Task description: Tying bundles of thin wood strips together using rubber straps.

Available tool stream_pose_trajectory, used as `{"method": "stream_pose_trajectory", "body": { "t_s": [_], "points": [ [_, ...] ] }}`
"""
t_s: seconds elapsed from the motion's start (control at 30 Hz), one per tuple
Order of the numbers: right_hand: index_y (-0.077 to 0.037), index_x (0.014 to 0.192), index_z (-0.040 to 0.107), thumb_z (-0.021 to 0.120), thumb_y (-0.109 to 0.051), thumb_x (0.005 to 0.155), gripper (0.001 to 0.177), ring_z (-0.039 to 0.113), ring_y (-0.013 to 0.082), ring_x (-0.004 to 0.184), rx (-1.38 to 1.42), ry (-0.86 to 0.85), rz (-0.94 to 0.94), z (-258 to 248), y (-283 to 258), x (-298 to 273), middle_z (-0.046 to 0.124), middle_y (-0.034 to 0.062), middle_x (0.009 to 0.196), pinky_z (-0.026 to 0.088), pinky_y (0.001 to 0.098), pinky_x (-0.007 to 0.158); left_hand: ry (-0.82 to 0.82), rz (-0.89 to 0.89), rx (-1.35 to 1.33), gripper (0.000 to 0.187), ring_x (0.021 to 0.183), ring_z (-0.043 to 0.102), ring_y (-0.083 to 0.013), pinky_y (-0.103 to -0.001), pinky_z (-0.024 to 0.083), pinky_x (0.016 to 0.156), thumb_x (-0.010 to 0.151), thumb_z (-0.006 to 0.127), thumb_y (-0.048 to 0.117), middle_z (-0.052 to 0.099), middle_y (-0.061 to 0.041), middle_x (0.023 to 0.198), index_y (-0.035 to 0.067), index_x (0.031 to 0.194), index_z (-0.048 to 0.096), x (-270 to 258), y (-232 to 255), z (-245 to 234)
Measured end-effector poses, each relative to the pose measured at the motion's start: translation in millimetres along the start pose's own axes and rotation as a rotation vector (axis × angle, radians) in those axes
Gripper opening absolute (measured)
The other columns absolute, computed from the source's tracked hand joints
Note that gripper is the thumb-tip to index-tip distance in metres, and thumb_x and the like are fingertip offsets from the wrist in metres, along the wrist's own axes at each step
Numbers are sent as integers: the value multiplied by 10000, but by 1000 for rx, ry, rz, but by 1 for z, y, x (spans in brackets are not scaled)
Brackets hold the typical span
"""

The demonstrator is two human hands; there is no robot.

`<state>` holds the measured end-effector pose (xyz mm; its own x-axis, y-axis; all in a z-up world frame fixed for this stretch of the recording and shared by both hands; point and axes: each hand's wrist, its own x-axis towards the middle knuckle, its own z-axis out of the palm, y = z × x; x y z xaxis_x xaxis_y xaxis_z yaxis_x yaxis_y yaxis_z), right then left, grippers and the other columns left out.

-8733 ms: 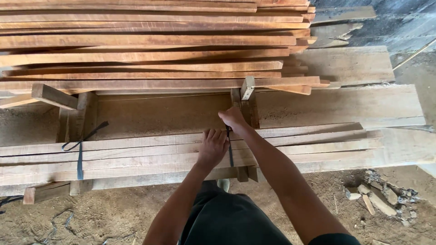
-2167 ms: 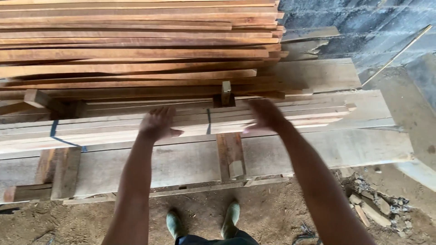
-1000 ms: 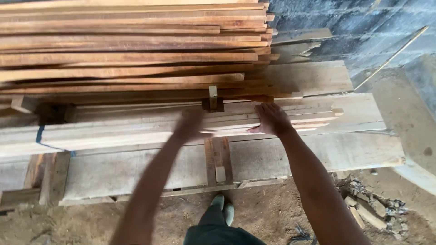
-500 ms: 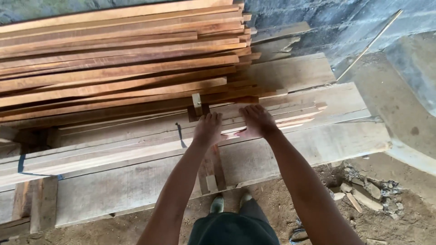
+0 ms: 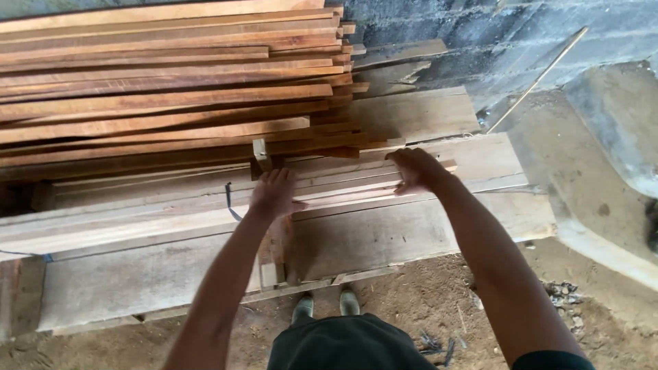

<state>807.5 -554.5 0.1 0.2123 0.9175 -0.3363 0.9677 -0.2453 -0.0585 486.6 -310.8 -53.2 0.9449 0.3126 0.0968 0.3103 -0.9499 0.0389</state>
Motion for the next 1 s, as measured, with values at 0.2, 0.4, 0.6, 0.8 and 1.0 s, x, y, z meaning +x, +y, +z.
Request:
{"method": "stream_pose_trajectory", "body": {
  "t_s": [0.2, 0.4, 0.6, 0.8, 1.0],
  "points": [
    [-60, 1433, 439, 900, -484, 681, 979, 640, 361, 1225, -53, -82, -49, -8, 10, 4, 648, 166, 1288, 517, 524, 1032, -85, -58, 24, 973, 1161, 654, -339, -530, 512, 906, 627, 777, 740, 625, -116, 1259, 146, 1345, 497, 50, 37, 56],
    [-87, 1461, 383, 870, -544, 677, 1030, 622, 333, 1245, -58, -83, -85, 21, 31, 25, 631, 133, 1287, 518, 524, 1020, -172, -54, 24, 919, 1197, 656, -343, -509, 541, 892, 625, 837, 605, 641, -102, 1293, 161, 1352, 493, 71, 52, 59],
    [-56, 1507, 361, 788, -464, 771, 944, 619, 340, 1274, -92, -152, -103, 9, 24, 21, 635, 156, 1319, 513, 572, 1030, -84, -15, 29, 919, 1143, 684, -309, -485, 573, 874, 604, 869, 587, 668, -75, 1206, 154, 1326, 502, 67, 52, 58],
    [-50, 1546, 313, 784, -426, 802, 958, 626, 349, 1280, -114, -154, -94, 9, 21, 17, 636, 162, 1338, 513, 586, 1034, -89, -3, -37, 924, 1180, 664, -330, -517, 566, 893, 641, 889, 543, 656, -80, 1234, 157, 1364, 461, 63, 54, 51],
    [-80, 1507, 373, 787, -456, 756, 936, 640, 350, 1234, -104, -101, -97, 14, 20, 23, 647, 141, 1286, 553, 574, 960, -95, -1, 7, 977, 1190, 657, -322, -477, 543, 953, 605, 880, 602, 648, -99, 1274, 146, 1376, 489, 61, 62, 27]
  ]
}}
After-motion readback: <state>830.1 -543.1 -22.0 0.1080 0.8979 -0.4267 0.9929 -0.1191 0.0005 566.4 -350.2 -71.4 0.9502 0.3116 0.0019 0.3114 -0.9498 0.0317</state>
